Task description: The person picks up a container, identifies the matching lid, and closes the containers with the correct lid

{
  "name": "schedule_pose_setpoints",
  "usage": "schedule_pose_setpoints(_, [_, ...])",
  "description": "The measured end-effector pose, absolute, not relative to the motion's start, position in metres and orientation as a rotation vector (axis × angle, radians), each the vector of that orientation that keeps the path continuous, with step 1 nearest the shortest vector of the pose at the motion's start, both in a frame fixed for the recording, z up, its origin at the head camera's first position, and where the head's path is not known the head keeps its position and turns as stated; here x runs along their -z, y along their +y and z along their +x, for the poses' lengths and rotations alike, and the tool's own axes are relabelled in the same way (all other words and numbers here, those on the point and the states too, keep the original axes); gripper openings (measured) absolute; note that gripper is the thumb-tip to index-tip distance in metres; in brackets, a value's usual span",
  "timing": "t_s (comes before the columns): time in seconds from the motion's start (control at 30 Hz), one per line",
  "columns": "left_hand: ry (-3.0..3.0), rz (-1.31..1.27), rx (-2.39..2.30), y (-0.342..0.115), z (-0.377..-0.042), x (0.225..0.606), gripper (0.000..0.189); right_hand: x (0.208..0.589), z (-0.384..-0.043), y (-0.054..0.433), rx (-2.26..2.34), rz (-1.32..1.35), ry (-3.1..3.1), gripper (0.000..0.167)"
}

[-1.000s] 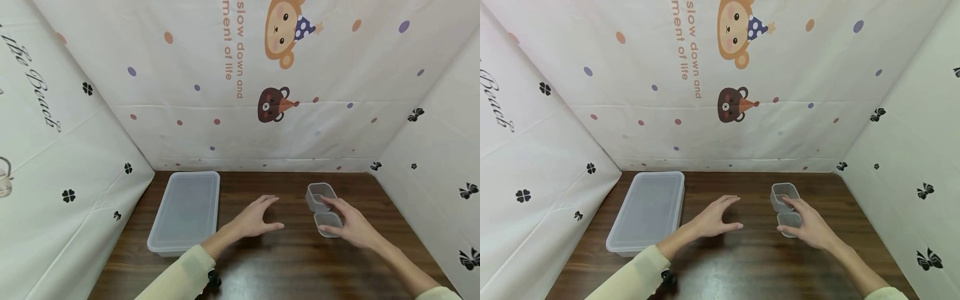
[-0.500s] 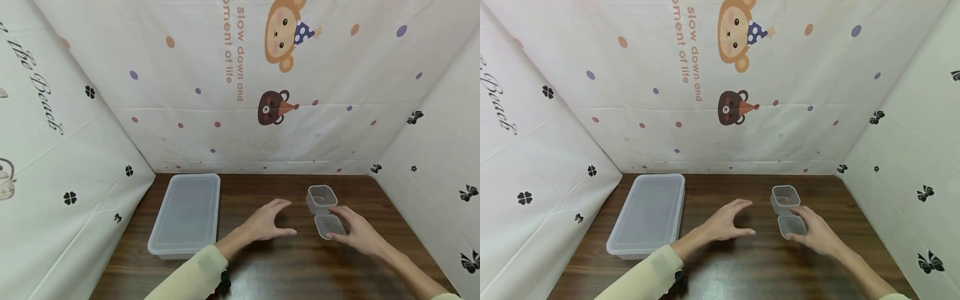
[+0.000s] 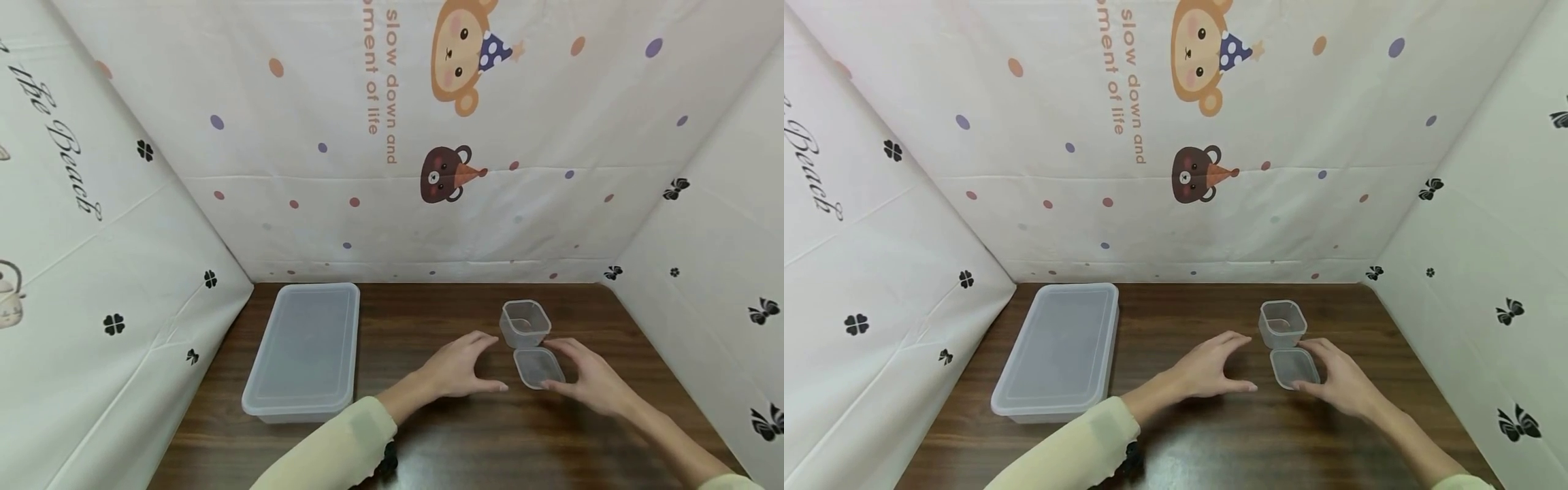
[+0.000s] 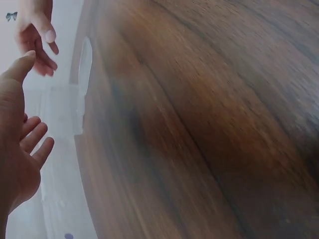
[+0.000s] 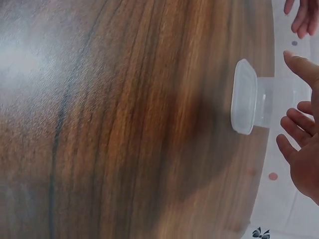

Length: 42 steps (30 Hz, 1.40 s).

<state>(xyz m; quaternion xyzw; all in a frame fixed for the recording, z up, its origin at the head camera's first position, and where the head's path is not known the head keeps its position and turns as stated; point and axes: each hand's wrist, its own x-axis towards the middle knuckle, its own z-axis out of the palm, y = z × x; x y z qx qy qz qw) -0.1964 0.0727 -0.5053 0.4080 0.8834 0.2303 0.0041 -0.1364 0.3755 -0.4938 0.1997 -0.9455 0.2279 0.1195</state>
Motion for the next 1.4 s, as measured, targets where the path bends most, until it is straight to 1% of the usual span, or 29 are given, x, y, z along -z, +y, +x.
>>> schedule_pose_setpoints(0.2, [2.773, 1.315, -0.586, 0.092, -0.194, 0.507, 0.092, 0.499, -0.136, 0.382, -0.679, 0.553, -2.801, 0.076])
schedule_pose_setpoints(0.4, [2.769, 1.332, -0.535, 0.107, -0.193, 0.513, 0.091, 0.504, -0.142, 0.385, -0.637, 0.577, -2.809, 0.077])
schedule_pose_setpoints(0.6, [2.78, 1.276, -0.471, 0.122, -0.19, 0.523, 0.092, 0.509, -0.144, 0.391, -0.634, 0.581, -2.855, 0.081])
schedule_pose_setpoints(0.97, [2.852, 1.109, -0.377, 0.149, -0.186, 0.531, 0.081, 0.51, -0.15, 0.394, -0.644, 0.557, -2.94, 0.078])
schedule_pose_setpoints(1.23, [2.89, 1.093, -0.361, 0.158, -0.183, 0.541, 0.075, 0.515, -0.154, 0.399, -0.628, 0.56, -3.0, 0.077])
schedule_pose_setpoints(1.4, [2.927, 1.087, -0.347, 0.161, -0.184, 0.543, 0.073, 0.518, -0.156, 0.403, -0.622, 0.545, -3.042, 0.081])
